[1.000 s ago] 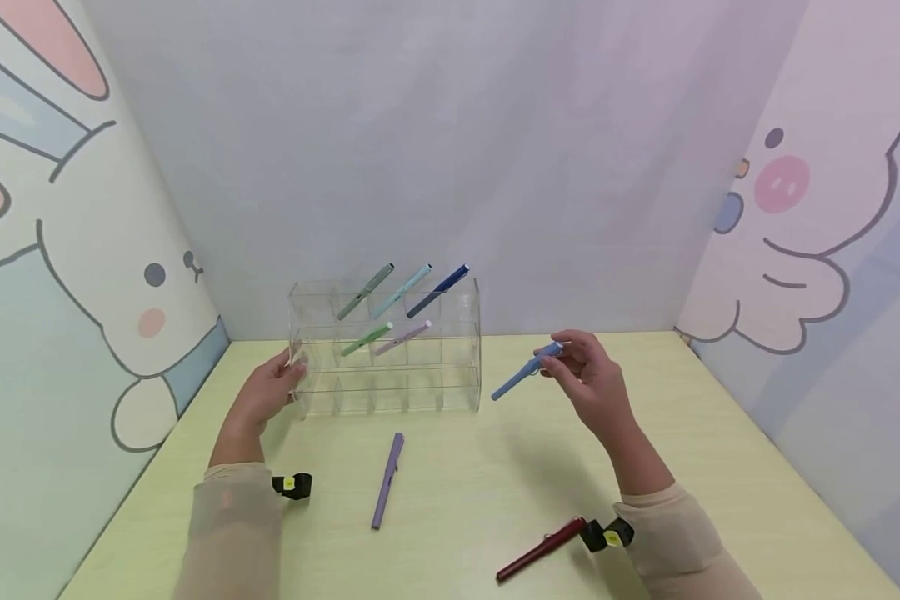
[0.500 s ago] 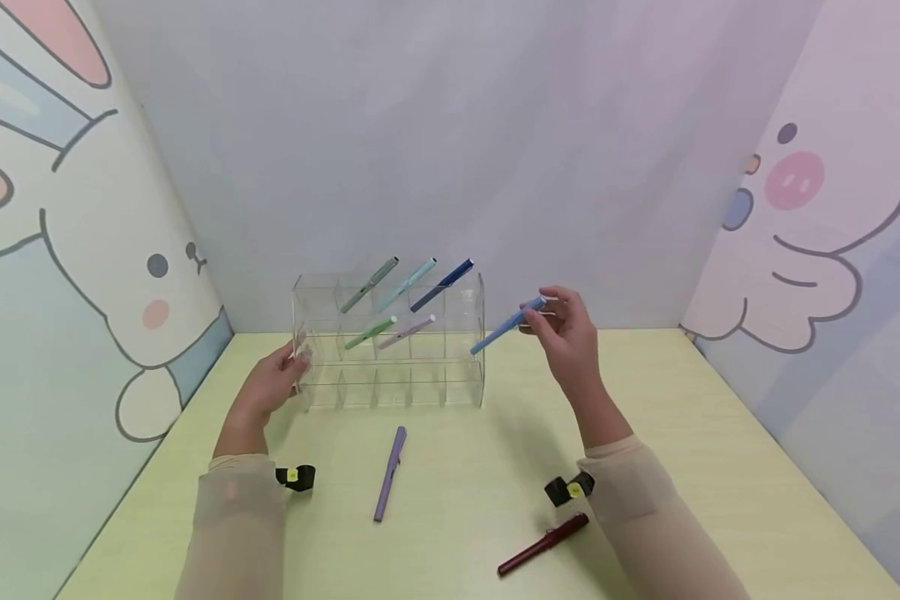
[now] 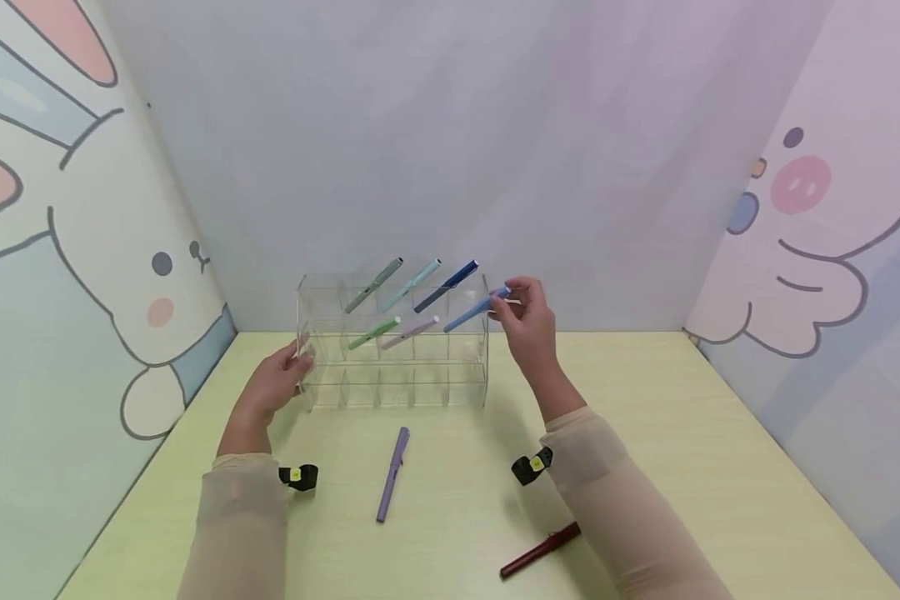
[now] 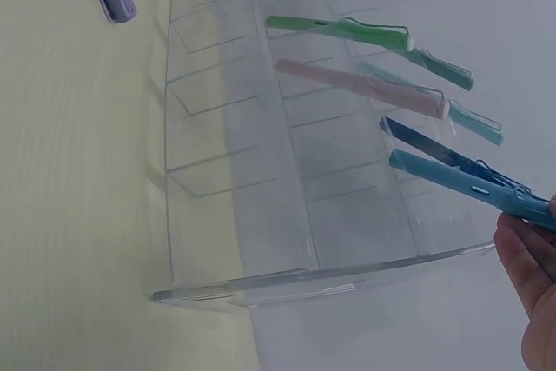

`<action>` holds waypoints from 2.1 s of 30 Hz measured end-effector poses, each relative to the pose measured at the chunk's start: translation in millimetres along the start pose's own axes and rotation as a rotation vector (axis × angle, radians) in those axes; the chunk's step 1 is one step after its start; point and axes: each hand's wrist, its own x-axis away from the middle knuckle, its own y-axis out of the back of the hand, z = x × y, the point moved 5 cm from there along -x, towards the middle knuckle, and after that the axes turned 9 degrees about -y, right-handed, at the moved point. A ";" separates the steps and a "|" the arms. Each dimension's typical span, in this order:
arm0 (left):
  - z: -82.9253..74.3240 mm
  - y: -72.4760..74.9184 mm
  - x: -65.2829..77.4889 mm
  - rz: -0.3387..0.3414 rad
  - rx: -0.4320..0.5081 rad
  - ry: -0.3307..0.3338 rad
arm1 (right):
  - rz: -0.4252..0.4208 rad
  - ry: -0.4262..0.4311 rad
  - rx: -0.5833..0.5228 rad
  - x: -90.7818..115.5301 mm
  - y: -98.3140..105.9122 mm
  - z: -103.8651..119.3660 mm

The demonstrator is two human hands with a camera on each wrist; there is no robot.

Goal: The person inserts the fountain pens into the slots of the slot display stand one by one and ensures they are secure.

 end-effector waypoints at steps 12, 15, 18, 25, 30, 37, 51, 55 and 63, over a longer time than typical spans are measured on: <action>-2.6 0.0 1.2 -0.001 0.002 0.020 | 0.139 -0.100 0.080 9.7 -18.3 5.2; -2.8 0.0 1.3 -0.002 0.002 0.019 | 0.163 -0.101 0.104 14.5 -21.2 14.5; -2.8 0.1 1.7 -0.005 0.000 0.023 | 0.170 -0.111 0.117 11.8 -24.4 1.0; -3.0 -0.4 1.3 -0.001 0.009 0.013 | 0.196 -0.166 0.160 6.2 -30.7 -29.4; -3.4 -0.4 0.8 0.002 0.005 -0.002 | 0.194 -0.176 0.150 7.6 -32.3 -30.9; -2.2 -0.1 1.7 0.003 -0.002 -0.001 | 0.206 -0.164 0.144 9.6 -36.2 -33.4; -4.0 -0.3 3.3 0.005 0.004 -0.007 | 0.214 -0.161 0.203 14.6 -35.9 -31.6; -3.7 -0.1 3.3 0.004 0.006 -0.003 | 0.217 -0.156 0.228 15.2 -36.4 -32.1; -1.7 -0.8 3.1 -0.004 0.001 0.020 | 0.231 -0.165 0.266 15.8 -33.9 -30.9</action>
